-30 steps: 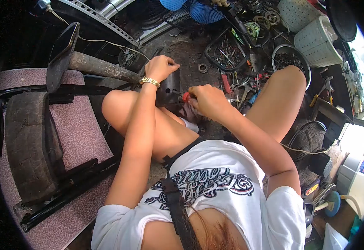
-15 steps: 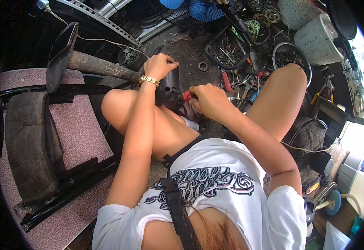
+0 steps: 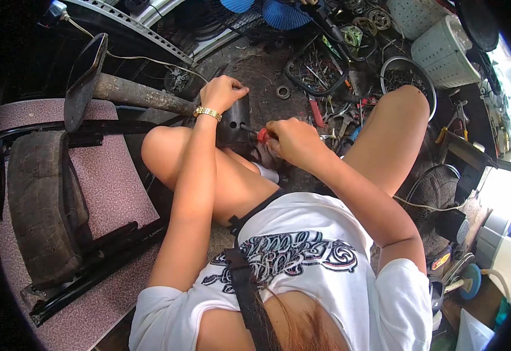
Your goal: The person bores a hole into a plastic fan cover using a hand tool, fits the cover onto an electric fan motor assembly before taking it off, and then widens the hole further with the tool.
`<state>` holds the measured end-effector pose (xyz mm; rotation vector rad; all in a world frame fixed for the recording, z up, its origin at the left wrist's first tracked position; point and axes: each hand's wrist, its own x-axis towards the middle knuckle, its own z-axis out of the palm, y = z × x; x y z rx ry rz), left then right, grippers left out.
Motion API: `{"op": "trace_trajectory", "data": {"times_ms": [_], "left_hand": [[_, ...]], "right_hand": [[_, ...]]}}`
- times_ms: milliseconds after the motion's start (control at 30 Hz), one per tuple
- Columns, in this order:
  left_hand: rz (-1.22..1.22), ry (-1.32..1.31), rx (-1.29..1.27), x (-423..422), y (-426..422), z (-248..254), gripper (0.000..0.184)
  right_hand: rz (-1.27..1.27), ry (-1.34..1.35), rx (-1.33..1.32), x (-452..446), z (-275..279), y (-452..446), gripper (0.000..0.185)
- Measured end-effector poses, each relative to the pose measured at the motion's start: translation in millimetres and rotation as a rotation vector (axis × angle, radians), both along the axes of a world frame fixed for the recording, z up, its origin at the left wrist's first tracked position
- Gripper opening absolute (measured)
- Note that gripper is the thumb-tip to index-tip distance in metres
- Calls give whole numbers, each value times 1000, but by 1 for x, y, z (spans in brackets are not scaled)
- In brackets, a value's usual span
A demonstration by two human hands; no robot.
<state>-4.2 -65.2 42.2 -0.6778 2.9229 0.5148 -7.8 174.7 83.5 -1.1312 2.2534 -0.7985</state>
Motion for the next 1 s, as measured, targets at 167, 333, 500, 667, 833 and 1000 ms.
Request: {"op": "trace_trajectory", "data": {"times_ms": [167, 333, 500, 667, 833, 1000], "left_hand": [[-8, 0, 0, 0, 1, 0, 29], [-20, -21, 12, -1, 0, -3, 33], [-26, -33, -11, -1, 1, 0, 32], [-32, -42, -8, -3, 1, -2, 32], [-31, -58, 3, -2, 0, 0, 32], [-57, -70, 34, -4, 2, -2, 28]], "right_hand": [[30, 34, 60, -2, -3, -6, 27], [61, 98, 71, -3, 0, -2, 28], [74, 147, 86, -3, -3, -6, 25], [123, 346, 99, -5, -12, -5, 18], [144, 420, 39, -3, -13, -2, 16], [151, 460, 69, -1, -11, -3, 18]]}}
